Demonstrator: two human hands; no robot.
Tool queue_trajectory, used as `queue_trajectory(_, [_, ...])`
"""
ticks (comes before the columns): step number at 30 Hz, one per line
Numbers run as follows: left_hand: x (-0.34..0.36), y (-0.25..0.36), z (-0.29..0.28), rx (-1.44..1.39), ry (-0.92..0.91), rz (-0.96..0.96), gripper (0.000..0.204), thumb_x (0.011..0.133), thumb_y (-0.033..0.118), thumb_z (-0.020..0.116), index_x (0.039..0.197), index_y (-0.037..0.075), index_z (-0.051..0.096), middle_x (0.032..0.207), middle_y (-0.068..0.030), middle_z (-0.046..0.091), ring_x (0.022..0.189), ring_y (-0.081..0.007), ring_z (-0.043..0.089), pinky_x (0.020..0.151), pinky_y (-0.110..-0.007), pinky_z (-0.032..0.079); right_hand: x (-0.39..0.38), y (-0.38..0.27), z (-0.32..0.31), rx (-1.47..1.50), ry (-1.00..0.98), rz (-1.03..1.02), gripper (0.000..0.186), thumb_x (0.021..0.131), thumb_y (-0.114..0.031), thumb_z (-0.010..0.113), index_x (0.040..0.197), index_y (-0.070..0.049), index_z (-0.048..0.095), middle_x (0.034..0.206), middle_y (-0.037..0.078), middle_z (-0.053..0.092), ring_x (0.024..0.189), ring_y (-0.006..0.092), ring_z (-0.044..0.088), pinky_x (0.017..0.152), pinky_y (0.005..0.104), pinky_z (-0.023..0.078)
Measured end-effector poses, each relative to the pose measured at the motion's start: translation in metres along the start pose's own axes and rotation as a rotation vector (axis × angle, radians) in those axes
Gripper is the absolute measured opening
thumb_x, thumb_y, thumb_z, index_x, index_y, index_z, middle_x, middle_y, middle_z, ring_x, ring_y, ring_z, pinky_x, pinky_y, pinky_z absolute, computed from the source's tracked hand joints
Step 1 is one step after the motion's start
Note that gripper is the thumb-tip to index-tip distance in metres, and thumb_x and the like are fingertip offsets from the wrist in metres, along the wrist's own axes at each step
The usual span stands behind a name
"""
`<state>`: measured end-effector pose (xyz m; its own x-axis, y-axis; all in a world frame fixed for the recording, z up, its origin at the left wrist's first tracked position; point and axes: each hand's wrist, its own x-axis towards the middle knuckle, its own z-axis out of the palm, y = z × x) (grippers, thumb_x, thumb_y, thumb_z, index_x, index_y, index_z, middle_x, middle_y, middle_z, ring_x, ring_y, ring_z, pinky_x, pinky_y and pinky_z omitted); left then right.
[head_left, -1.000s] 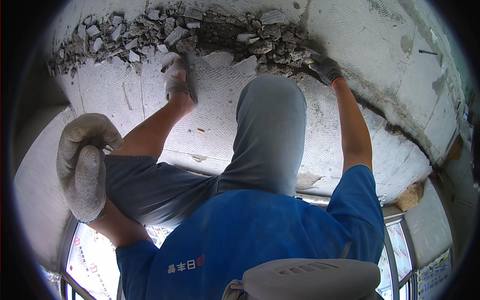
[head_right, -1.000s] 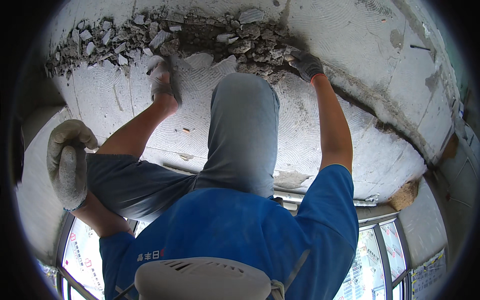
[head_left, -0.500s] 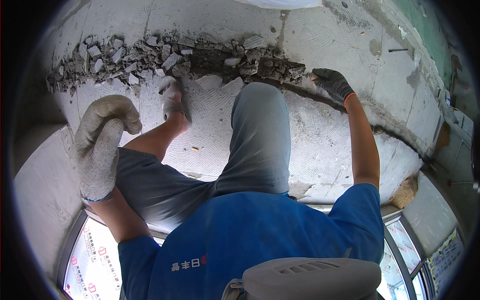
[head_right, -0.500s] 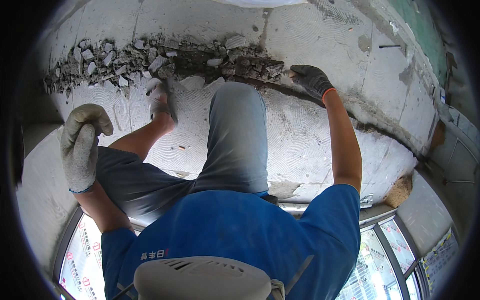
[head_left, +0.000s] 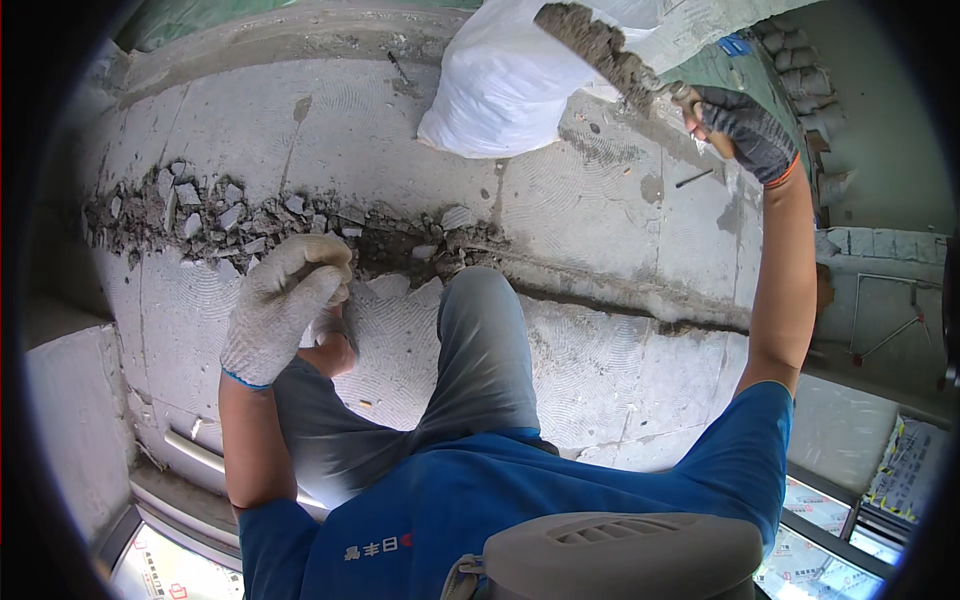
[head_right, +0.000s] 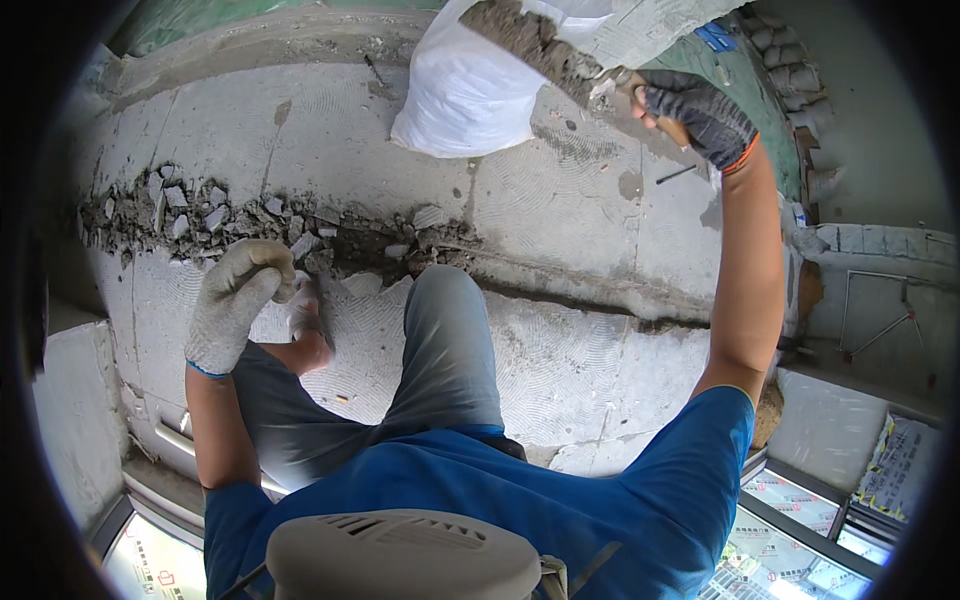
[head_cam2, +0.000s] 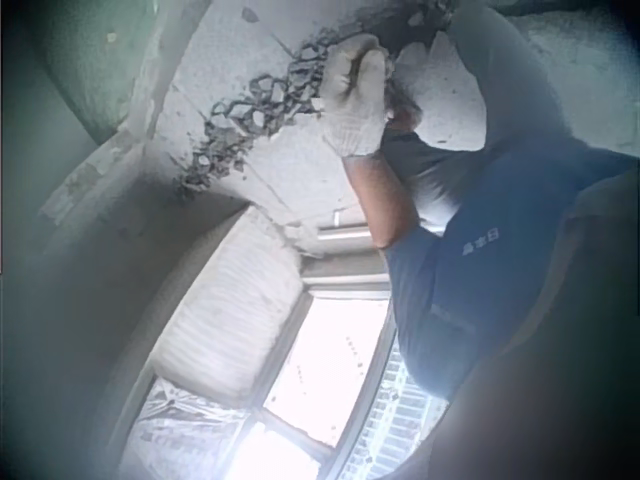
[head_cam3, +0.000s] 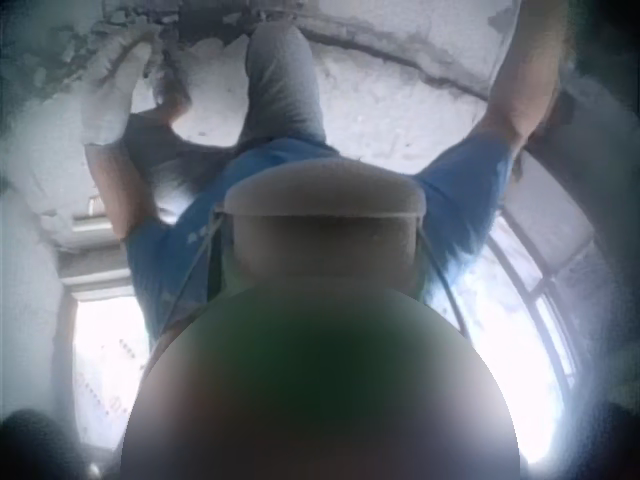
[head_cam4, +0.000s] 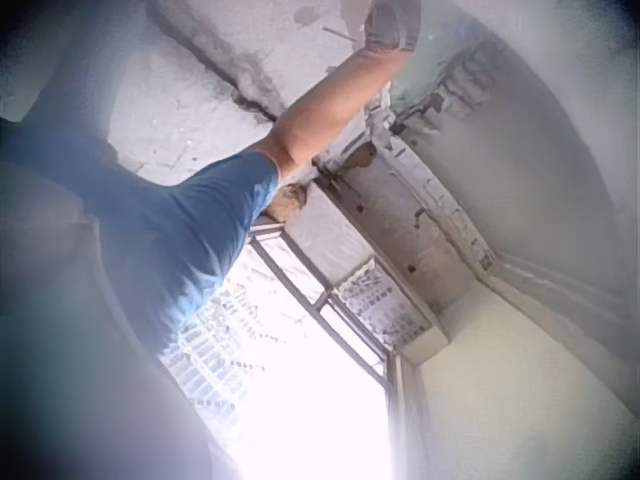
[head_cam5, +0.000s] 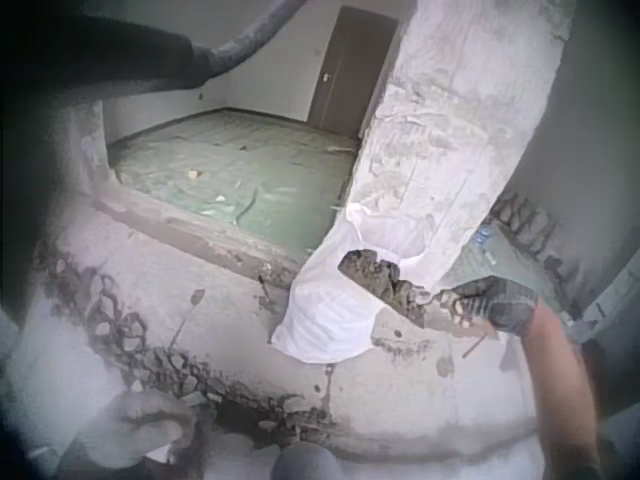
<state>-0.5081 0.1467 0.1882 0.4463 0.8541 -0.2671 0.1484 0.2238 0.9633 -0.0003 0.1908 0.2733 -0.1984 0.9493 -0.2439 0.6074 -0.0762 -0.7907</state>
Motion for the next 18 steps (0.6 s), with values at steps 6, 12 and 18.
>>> queue_trajectory(6, [0.002,0.007,0.007,0.019,-0.069,0.088,0.018,0.085,0.004,0.056,0.101,0.000,0.061,0.092,-0.0050,0.058,0.078,-0.0100,0.057,0.071,-0.023,0.048,0.045,-0.069,-0.095,-0.322,0.246,0.282,0.034,0.090,-0.039,0.054,0.087,-0.005,0.062,0.072,0.000,0.056,0.065,0.0077,0.049,0.063,0.0215,0.040])
queue_trajectory(12, [-0.002,-0.008,0.011,0.139,-0.162,0.206,0.016,0.085,0.005,0.058,0.100,0.000,0.061,0.093,-0.0043,0.058,0.061,-0.0053,0.053,0.053,-0.019,0.043,0.147,-0.097,0.009,-1.645,0.514,0.295,0.022,0.079,-0.029,0.057,0.089,-0.014,0.070,0.079,0.012,0.067,0.079,0.0303,0.065,0.070,0.0395,0.050])
queue_trajectory(18, [-0.003,0.001,0.006,0.027,-0.189,-0.006,0.016,0.085,0.003,0.058,0.101,0.000,0.061,0.086,-0.0047,0.059,0.055,-0.0044,0.049,0.046,-0.018,0.039,0.065,-0.056,-0.007,-1.562,0.866,-0.290,0.015,0.079,-0.024,0.056,0.082,-0.017,0.069,0.081,0.008,0.068,0.077,0.0249,0.066,0.065,0.0379,0.049])
